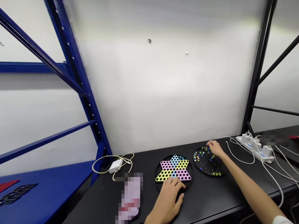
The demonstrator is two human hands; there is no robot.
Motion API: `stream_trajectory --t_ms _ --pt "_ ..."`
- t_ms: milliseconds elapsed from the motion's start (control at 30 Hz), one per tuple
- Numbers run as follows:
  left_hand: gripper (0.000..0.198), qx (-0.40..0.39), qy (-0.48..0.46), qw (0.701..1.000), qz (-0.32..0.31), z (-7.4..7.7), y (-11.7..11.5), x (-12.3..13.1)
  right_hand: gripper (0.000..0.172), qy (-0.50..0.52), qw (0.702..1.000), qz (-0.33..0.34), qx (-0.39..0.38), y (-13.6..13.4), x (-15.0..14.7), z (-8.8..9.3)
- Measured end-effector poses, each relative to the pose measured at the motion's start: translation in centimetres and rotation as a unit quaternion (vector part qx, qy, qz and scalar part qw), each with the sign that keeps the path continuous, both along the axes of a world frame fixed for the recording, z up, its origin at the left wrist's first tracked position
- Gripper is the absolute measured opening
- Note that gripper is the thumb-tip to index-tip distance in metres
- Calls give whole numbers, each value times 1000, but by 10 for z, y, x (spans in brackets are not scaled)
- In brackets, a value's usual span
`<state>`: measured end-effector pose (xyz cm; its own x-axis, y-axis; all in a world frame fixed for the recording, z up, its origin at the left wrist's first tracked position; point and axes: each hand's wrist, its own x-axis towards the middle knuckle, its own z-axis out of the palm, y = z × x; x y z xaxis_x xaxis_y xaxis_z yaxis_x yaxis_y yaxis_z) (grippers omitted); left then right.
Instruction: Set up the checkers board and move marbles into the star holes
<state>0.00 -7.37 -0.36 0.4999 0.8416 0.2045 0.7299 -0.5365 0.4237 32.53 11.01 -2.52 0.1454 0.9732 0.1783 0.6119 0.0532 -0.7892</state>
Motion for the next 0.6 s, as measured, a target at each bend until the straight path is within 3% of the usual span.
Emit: stream_trajectory --t_ms 133,233,600 --pt "19 -7 10 1000 -2 1 -1 0 25 -235 969 18 -78 15 -21 -2" --pt "21 -7 15 1000 -2 2 -3 1 37 -331 936 25 -118 18 -32 -4" --pt "22 5 -1 1000 2 -1 -1 -1 40 -440 885 46 -147 23 -25 -9"
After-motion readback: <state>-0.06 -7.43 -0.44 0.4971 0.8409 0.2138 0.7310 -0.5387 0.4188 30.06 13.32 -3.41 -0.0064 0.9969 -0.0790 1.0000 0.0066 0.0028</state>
